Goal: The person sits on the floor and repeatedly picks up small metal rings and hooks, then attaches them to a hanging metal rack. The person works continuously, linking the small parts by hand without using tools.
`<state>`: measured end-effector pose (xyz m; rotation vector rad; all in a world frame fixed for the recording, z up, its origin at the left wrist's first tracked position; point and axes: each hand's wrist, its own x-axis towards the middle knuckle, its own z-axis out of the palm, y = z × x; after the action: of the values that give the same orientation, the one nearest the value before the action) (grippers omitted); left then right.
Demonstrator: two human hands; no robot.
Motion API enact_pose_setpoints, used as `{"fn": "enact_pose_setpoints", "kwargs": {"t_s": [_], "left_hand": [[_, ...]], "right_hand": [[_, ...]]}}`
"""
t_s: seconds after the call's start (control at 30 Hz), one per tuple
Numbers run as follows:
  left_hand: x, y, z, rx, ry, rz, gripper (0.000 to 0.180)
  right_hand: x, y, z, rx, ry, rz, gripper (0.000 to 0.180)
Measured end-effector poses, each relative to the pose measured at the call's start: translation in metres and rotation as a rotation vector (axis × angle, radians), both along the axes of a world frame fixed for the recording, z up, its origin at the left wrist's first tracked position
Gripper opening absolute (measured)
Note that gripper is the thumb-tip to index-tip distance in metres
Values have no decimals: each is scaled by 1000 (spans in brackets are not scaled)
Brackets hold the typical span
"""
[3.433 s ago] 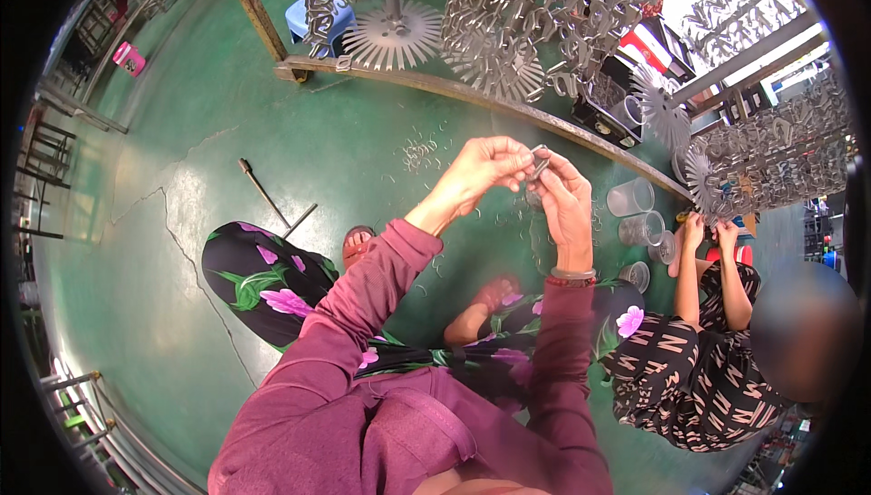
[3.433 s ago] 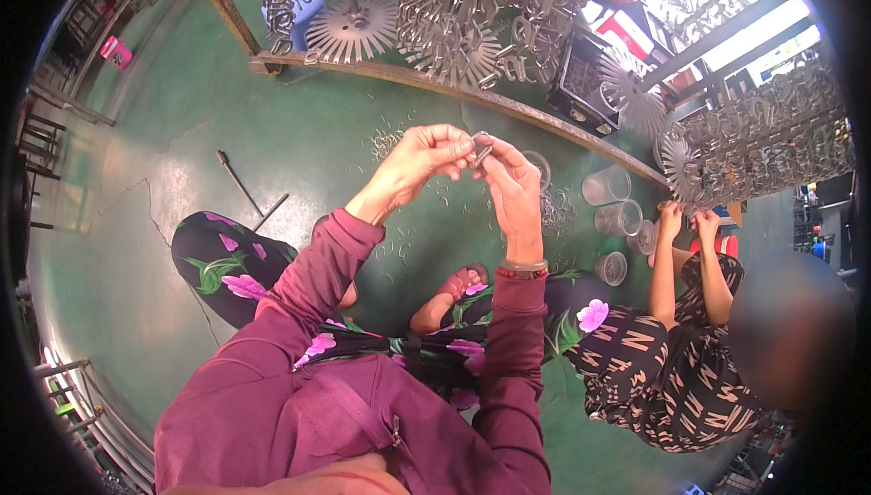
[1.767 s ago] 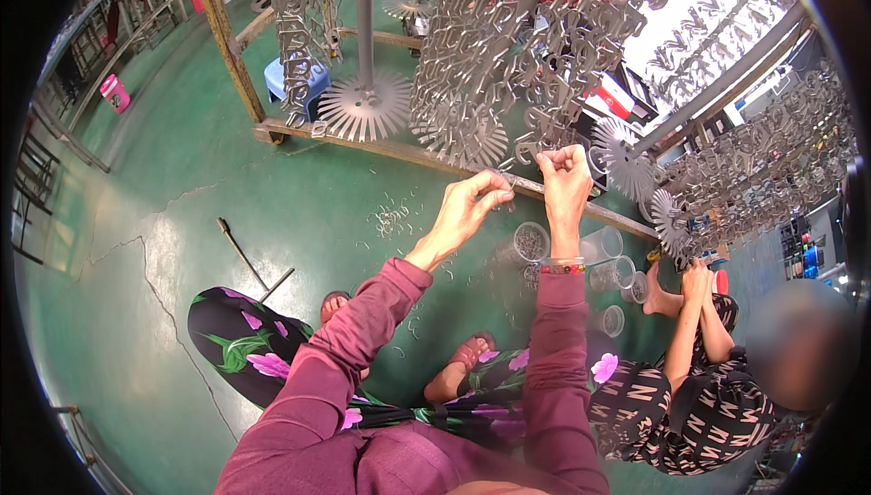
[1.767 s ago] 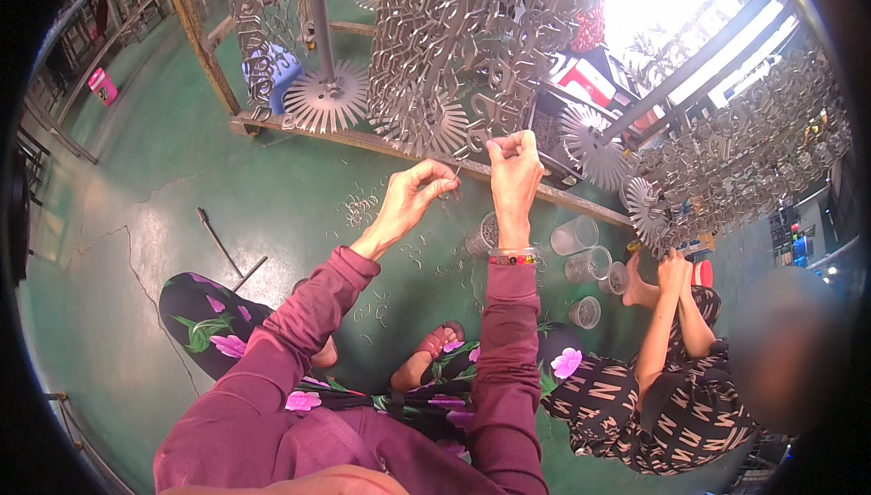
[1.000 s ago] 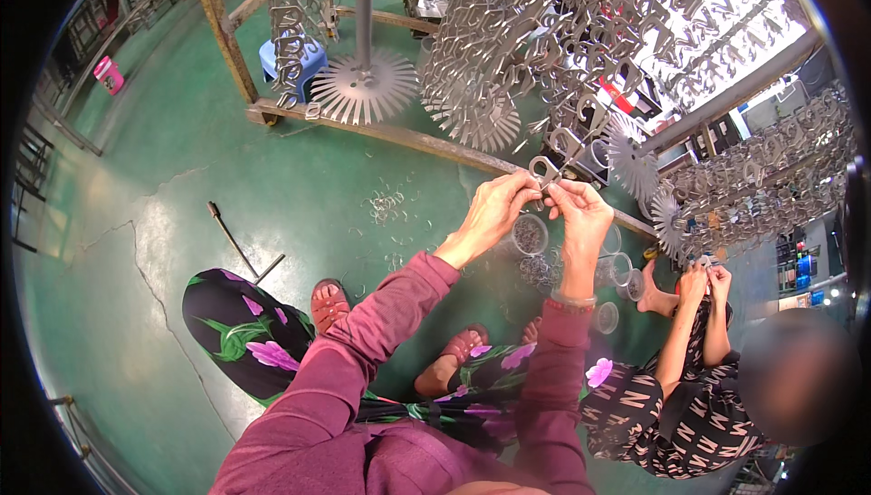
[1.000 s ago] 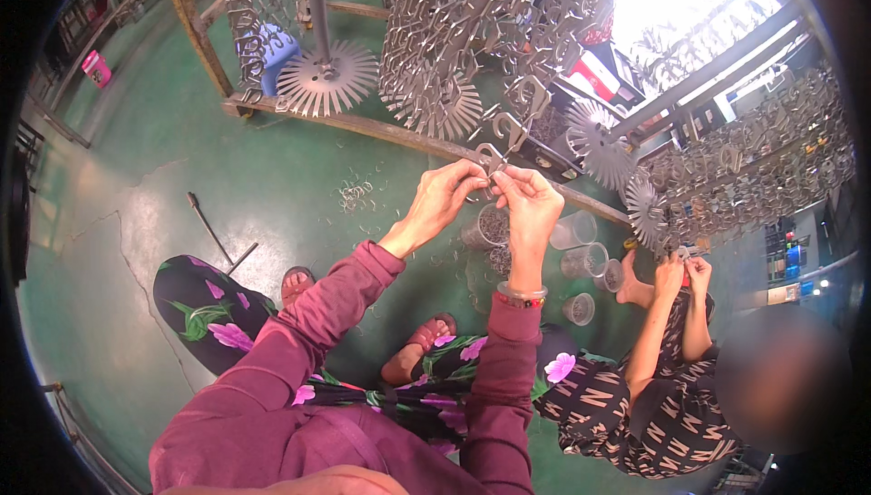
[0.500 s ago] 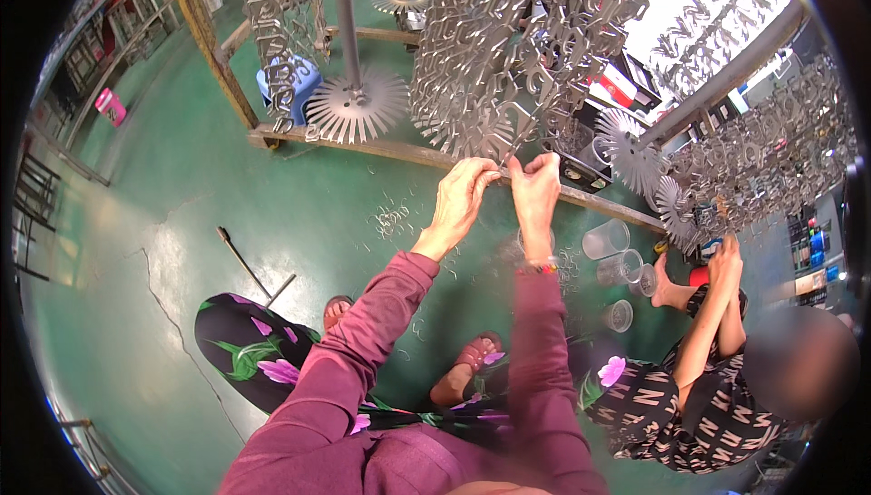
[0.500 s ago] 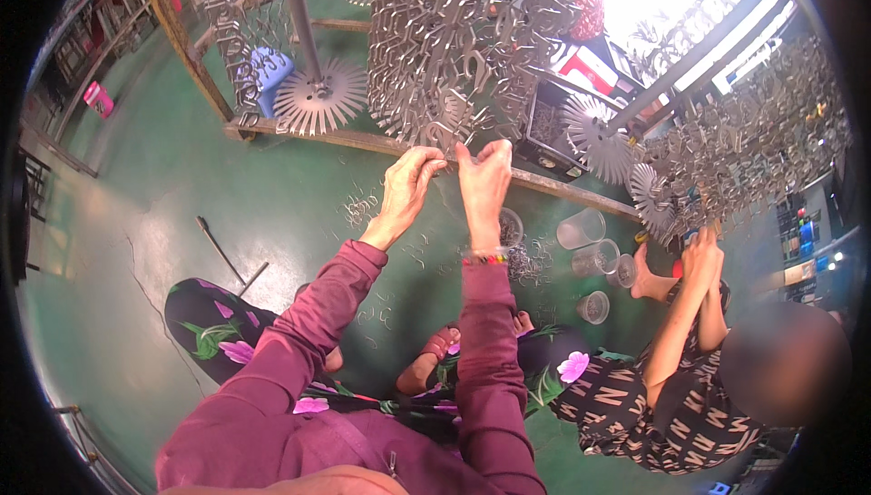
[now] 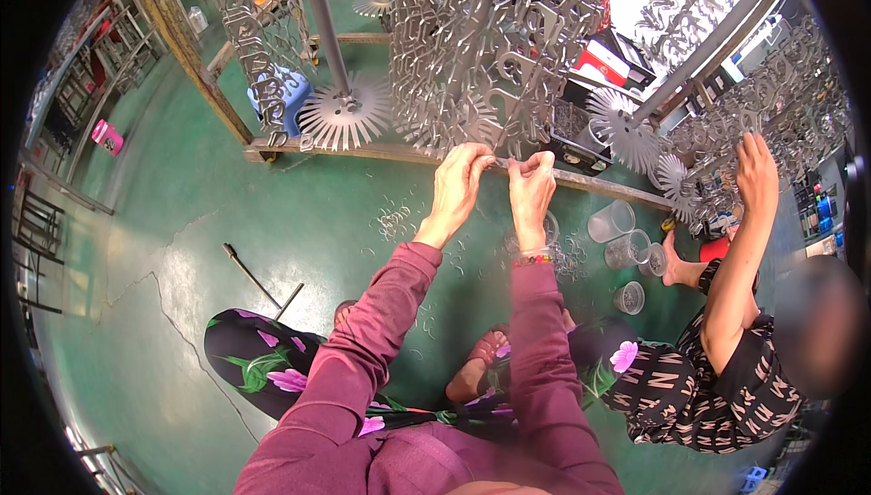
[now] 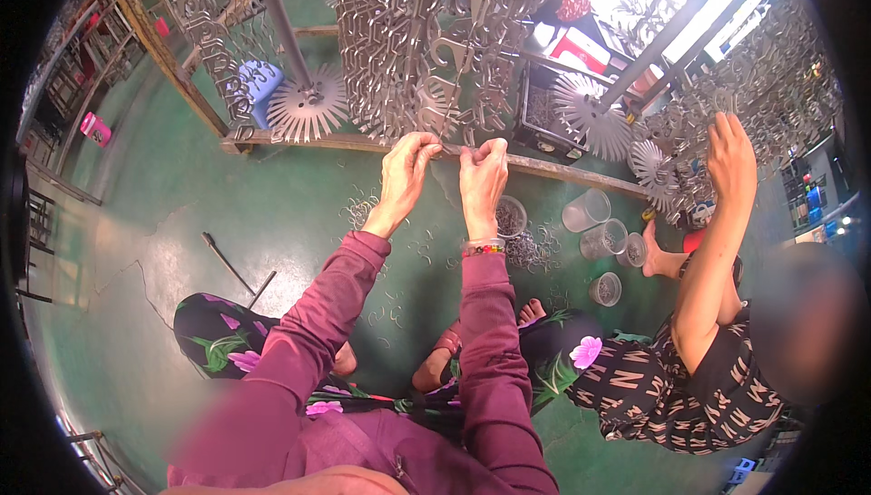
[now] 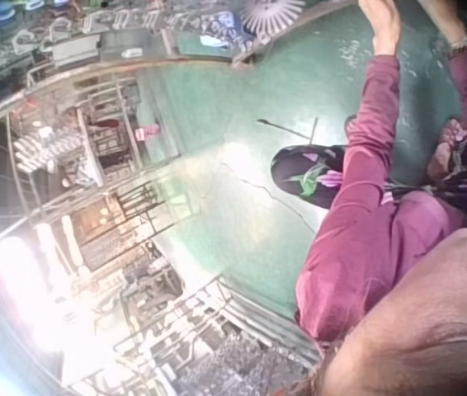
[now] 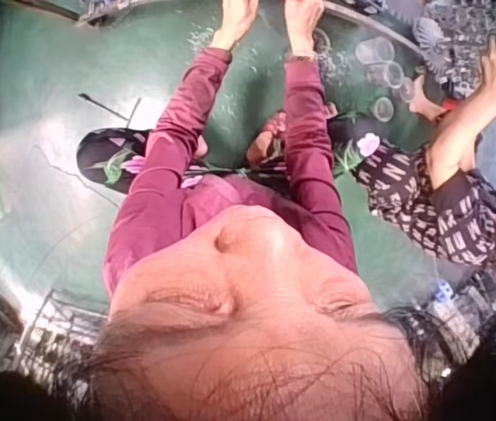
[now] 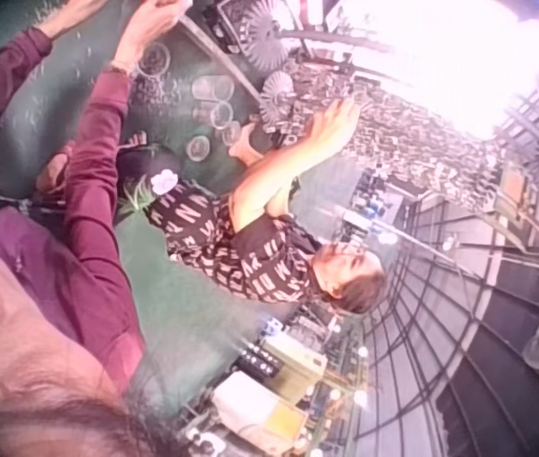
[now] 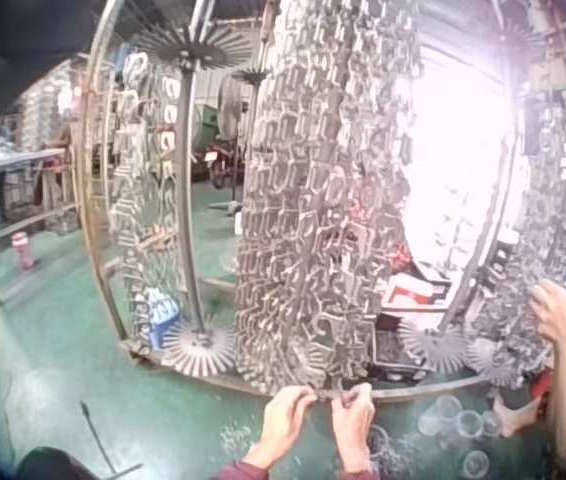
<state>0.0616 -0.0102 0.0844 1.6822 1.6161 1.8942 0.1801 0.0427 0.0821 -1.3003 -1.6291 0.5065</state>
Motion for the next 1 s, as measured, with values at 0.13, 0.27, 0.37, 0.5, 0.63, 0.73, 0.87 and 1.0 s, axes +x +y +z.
{"fn": "enact_pose_setpoints", "kwargs": {"t_s": [0.13,0.27,0.37,0.5,0.63,0.73,0.87,1.0], "left_hand": [[0,-1,-4,-9,-1,8,11],[5,0,-1,1,0,-10,11],[3,2,-1,9,-2,-25,11],[4,10,0,79,23,-37,10],[5,22,-5,49,-3,-38,9],[10,29,-7,17,-46,-49,9],[17,41,-10,19,-45,2,12],[15,47,-15,78,-27,37,13]], "right_hand": [[-11,-1,6,276,-128,-84,41],[-17,10,8,136,32,-86,36],[-16,10,3,124,173,-73,20],[-9,15,-15,119,466,55,12],[-1,15,-18,54,396,75,11],[4,20,-23,70,339,71,13],[7,24,-25,162,259,108,18],[5,15,-14,134,203,125,19]]}}
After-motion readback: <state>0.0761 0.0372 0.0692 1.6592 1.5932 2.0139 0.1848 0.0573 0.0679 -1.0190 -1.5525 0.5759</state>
